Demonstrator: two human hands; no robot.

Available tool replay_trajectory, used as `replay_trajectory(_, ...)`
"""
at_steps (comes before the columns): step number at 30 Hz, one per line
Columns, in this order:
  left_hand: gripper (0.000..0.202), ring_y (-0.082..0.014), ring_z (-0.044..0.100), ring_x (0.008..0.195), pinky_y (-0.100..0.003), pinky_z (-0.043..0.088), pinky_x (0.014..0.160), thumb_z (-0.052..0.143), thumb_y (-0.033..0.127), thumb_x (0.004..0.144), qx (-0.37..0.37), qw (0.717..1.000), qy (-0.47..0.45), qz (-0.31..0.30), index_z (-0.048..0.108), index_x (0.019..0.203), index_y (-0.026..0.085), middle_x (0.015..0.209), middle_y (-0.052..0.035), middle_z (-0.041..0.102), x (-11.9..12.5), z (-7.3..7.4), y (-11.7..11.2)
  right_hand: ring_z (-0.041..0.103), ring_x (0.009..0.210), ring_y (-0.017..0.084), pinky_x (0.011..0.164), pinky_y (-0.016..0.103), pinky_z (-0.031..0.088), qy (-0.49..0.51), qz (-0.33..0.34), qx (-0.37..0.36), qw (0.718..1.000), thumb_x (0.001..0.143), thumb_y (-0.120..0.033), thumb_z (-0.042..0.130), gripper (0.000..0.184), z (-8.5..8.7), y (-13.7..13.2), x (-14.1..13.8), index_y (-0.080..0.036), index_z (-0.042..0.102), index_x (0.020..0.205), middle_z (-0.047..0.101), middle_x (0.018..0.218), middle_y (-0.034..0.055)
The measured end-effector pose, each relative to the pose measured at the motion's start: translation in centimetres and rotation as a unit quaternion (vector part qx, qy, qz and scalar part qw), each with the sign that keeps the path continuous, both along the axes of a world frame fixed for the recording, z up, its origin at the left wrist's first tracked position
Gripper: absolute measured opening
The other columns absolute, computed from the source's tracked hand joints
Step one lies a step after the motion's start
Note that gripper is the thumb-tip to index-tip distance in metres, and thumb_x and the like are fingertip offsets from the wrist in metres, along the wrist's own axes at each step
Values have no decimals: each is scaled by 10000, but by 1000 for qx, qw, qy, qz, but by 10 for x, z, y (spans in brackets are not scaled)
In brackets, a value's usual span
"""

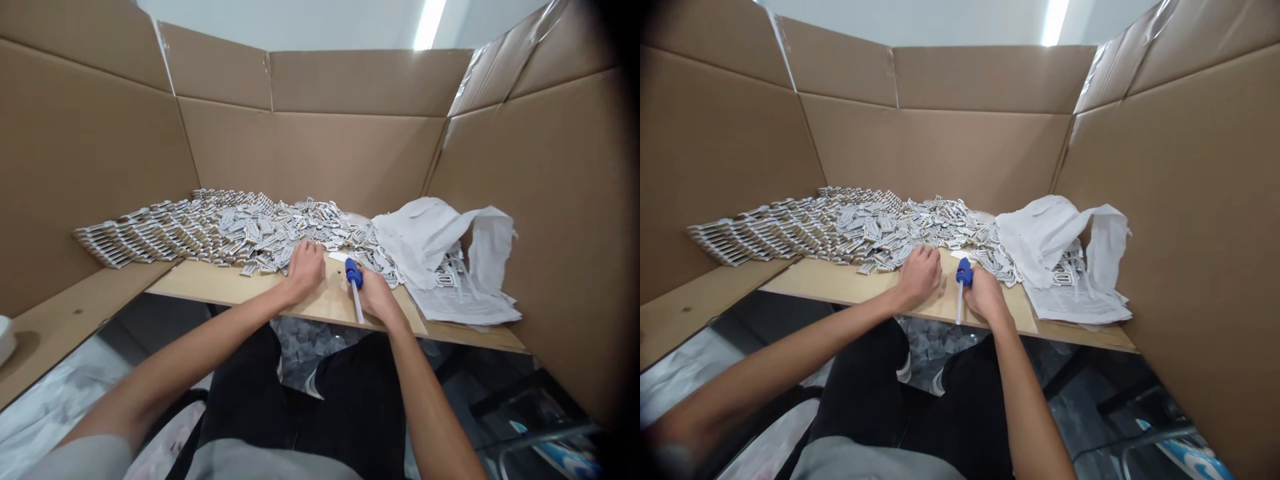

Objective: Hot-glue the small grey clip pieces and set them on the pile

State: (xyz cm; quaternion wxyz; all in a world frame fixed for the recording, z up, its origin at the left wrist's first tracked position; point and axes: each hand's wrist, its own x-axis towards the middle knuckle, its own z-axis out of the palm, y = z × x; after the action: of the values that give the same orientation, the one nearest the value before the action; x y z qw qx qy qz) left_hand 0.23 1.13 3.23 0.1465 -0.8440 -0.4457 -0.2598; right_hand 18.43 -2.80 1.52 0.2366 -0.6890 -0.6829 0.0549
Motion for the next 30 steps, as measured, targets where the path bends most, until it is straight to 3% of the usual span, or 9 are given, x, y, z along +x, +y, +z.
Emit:
replay_trajectory(2,301,-348,534,1162,-470,427,992,437,128,933,-19,999,12,49,647,1118,18,1136,-265,643,7,9,38,686,908,270,711,279,403,18,-10,10,1000,841,-211,630,174,4,-2,6,-187,646,1013,738,972,121)
replay_trajectory(5,334,-378,504,1269,-471,410,1035,503,99,881,-132,988,24,81,672,1149,-6,1245,-310,630,16,17,84,687,893,274,704,281,408,35,-33,34,998,842,-203,617,136,8,-6,12,-184,643,974,737,955,125)
replay_trajectory(10,226,-354,637,1115,-404,469,935,621,68,776,-195,976,-17,96,739,968,63,1029,-262,724,25,21,110,687,882,264,721,284,437,86,-52,82,992,837,-204,591,160,11,-10,24,-178,636,988,738,956,127)
replay_trajectory(16,160,-250,693,869,-320,497,750,555,224,907,-215,964,-156,32,686,911,133,920,-166,739,23,22,89,671,837,240,759,294,456,169,-26,137,976,819,-284,604,163,17,-12,36,-187,684,923,736,894,73)
replay_trajectory(17,161,-222,685,780,-305,494,698,556,270,920,-246,944,-219,-7,662,922,150,884,-137,740,22,18,81,661,813,233,748,295,455,181,-19,143,973,825,-316,605,176,19,-12,36,-188,687,912,730,873,63)
replay_trajectory(21,230,-141,577,528,-249,419,540,643,405,877,-370,800,-446,-156,531,894,205,758,-54,712,16,-8,43,619,728,208,686,292,452,241,13,165,956,856,-465,601,297,22,-11,35,-182,688,881,703,798,44)
replay_trajectory(23,303,-121,537,505,-230,380,523,687,419,833,-353,777,-496,-161,462,816,217,698,-16,667,13,-23,27,605,690,195,647,284,451,281,34,161,945,851,-522,620,347,20,-10,31,-182,687,861,688,761,40)
replay_trajectory(26,333,-117,506,559,-227,354,555,688,413,815,-272,817,-482,-163,433,734,215,629,35,550,12,-40,10,600,641,174,577,264,442,344,76,116,929,843,-580,642,402,15,-9,21,-184,698,879,693,779,43)
replay_trajectory(30,319,-118,433,609,-244,331,606,660,374,828,-185,869,-429,-160,437,678,202,629,45,468,13,-45,-1,639,662,174,511,245,429,422,111,61,898,837,-630,645,466,9,-10,-1,-190,718,973,733,950,74)
